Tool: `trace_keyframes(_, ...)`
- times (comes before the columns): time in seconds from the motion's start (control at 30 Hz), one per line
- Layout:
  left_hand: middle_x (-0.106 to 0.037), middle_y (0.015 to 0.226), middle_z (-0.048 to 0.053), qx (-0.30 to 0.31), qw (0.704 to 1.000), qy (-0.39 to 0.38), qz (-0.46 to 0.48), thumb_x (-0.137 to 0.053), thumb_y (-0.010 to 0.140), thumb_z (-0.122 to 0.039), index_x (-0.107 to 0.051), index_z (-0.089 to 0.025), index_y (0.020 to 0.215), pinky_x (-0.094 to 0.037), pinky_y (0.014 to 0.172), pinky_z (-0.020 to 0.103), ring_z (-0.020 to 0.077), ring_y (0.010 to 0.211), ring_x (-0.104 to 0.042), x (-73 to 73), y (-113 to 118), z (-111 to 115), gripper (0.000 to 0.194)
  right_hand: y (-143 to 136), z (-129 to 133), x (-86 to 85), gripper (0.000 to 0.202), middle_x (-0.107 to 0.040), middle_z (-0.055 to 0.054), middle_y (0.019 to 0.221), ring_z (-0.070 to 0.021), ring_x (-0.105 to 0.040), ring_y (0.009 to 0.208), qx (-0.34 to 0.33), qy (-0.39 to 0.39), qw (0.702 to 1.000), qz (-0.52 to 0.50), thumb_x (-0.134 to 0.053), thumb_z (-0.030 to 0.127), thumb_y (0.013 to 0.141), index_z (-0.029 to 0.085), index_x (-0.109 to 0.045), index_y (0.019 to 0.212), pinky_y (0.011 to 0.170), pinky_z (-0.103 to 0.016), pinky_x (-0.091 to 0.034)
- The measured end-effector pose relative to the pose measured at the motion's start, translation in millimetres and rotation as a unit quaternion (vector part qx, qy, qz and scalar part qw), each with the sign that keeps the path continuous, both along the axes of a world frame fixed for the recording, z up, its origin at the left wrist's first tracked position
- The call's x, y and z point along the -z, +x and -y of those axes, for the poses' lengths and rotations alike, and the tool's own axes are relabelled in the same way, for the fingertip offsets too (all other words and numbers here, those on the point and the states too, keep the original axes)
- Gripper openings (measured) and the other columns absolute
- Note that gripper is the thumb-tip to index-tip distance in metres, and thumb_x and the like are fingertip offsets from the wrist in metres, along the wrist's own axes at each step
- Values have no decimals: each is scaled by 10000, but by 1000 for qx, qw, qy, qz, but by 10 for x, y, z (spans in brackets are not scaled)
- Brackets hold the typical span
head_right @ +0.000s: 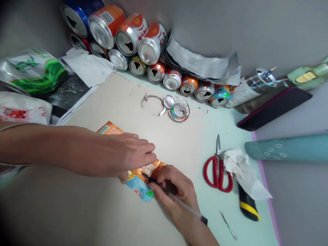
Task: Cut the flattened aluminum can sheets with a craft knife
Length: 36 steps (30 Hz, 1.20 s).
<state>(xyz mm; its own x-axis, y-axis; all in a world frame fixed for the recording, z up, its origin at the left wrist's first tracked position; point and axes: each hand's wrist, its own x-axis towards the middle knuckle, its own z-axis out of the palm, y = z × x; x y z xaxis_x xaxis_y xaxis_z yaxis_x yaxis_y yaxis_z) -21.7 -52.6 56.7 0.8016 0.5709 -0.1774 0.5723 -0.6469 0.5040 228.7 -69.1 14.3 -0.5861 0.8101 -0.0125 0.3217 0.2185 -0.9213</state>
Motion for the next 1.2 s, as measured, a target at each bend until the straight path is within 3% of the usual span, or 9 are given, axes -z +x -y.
trace_keyframes(0.3,-623,1065,30,-1,1000,-1,2,-836,798,-107,-596,-189,1065,-393,740,328,197,906,-580,19,15,-10,367,-6,6,17,201,-666,-31,792,-192,-627,727,1,1,1000,-9,-743,285,945,240,-600,812,568,-288,-475)
trace_keyframes(0.57,-601,1060,13,7,1000,16,8,-851,790,-130,-579,-191,1068,-399,763,333,203,930,-575,44,-28,0,394,27,56,58,148,-631,-14,812,-180,-618,741,6,62,996,-60,-715,146,948,257,-625,911,626,-305,-473)
trace_keyframes(0.77,-610,1066,21,12,1000,7,-4,-842,790,-122,-580,-190,1060,-407,772,334,209,939,-586,33,-17,-20,382,0,34,21,169,-636,-12,795,-162,-588,691,-39,44,998,-14,-687,177,967,246,-592,846,587,-293,-447)
trace_keyframes(1.2,-607,1049,19,3,1000,6,10,-840,794,-126,-600,-186,1057,-407,756,342,205,915,-584,66,-12,-11,361,-48,14,6,154,-647,-17,762,-176,-608,686,-30,16,999,-17,-721,217,944,235,-626,824,585,-290,-485)
